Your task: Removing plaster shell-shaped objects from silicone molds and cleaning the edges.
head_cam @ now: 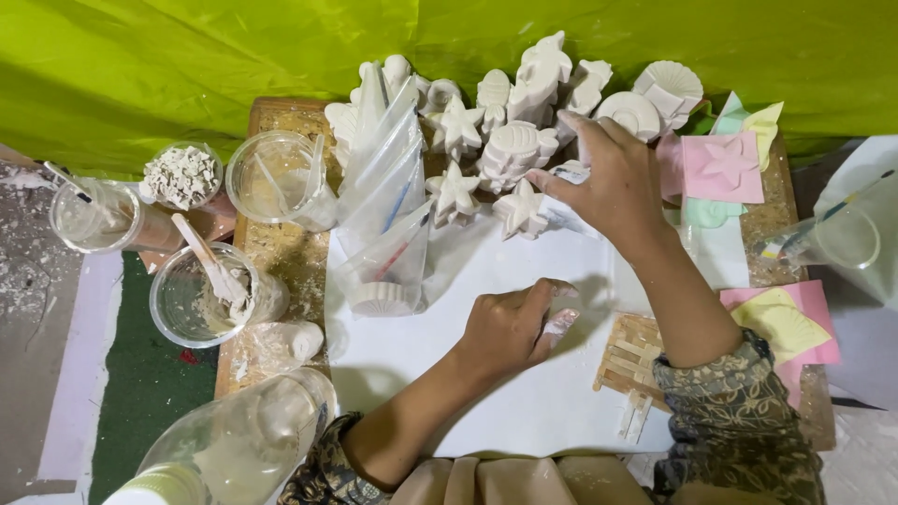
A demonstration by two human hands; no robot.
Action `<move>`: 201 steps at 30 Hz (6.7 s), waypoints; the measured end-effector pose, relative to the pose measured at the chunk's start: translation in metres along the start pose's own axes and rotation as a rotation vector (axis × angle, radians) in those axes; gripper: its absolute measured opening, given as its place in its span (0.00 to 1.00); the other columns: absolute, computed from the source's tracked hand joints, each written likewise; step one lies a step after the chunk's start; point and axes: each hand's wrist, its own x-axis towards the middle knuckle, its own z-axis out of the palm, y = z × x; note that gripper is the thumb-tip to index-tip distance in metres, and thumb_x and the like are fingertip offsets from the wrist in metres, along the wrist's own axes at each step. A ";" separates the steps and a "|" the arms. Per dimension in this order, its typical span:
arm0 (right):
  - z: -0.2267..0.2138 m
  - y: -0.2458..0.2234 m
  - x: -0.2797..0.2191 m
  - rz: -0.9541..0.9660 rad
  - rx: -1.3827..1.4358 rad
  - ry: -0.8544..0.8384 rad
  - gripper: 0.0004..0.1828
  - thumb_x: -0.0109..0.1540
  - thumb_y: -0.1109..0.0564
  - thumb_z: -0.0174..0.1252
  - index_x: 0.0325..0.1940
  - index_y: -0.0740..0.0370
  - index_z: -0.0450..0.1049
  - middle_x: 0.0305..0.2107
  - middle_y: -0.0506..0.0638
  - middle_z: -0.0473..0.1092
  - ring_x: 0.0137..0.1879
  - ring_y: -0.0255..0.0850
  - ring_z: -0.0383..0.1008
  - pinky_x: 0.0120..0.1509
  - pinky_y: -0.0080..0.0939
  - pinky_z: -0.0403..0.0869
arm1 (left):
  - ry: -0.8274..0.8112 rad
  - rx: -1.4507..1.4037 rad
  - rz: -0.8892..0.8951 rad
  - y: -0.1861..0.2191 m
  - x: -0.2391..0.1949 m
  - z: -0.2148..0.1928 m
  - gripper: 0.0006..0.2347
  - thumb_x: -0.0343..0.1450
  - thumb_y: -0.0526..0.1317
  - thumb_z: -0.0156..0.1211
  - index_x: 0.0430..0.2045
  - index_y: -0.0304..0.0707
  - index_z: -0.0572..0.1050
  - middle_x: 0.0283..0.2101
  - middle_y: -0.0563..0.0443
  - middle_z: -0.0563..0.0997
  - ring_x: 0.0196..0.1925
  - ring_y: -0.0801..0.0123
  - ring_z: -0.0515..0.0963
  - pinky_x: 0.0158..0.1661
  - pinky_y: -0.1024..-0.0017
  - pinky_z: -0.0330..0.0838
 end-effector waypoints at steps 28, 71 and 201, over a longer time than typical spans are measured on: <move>-0.011 -0.025 -0.037 -0.148 0.078 0.208 0.26 0.57 0.44 0.80 0.53 0.58 0.84 0.29 0.48 0.65 0.31 0.44 0.74 0.37 0.39 0.76 | 0.389 -0.300 -0.359 -0.005 0.019 -0.023 0.15 0.76 0.39 0.49 0.56 0.31 0.67 0.48 0.38 0.73 0.52 0.46 0.77 0.43 0.58 0.78; -0.069 -0.051 -0.095 -0.343 0.291 0.354 0.10 0.67 0.50 0.62 0.37 0.54 0.85 0.40 0.52 0.81 0.53 0.55 0.82 0.75 0.59 0.66 | 0.223 -0.900 -0.234 -0.017 0.014 -0.017 0.09 0.71 0.31 0.62 0.43 0.27 0.77 0.35 0.40 0.81 0.41 0.65 0.79 0.43 0.61 0.79; -0.070 -0.021 -0.101 -0.127 0.619 0.336 0.10 0.65 0.73 0.52 0.40 0.74 0.80 0.39 0.63 0.80 0.48 0.59 0.83 0.56 0.56 0.80 | 0.017 -0.789 -0.205 -0.023 0.012 0.003 0.08 0.73 0.31 0.56 0.43 0.22 0.74 0.36 0.38 0.75 0.39 0.60 0.79 0.40 0.61 0.79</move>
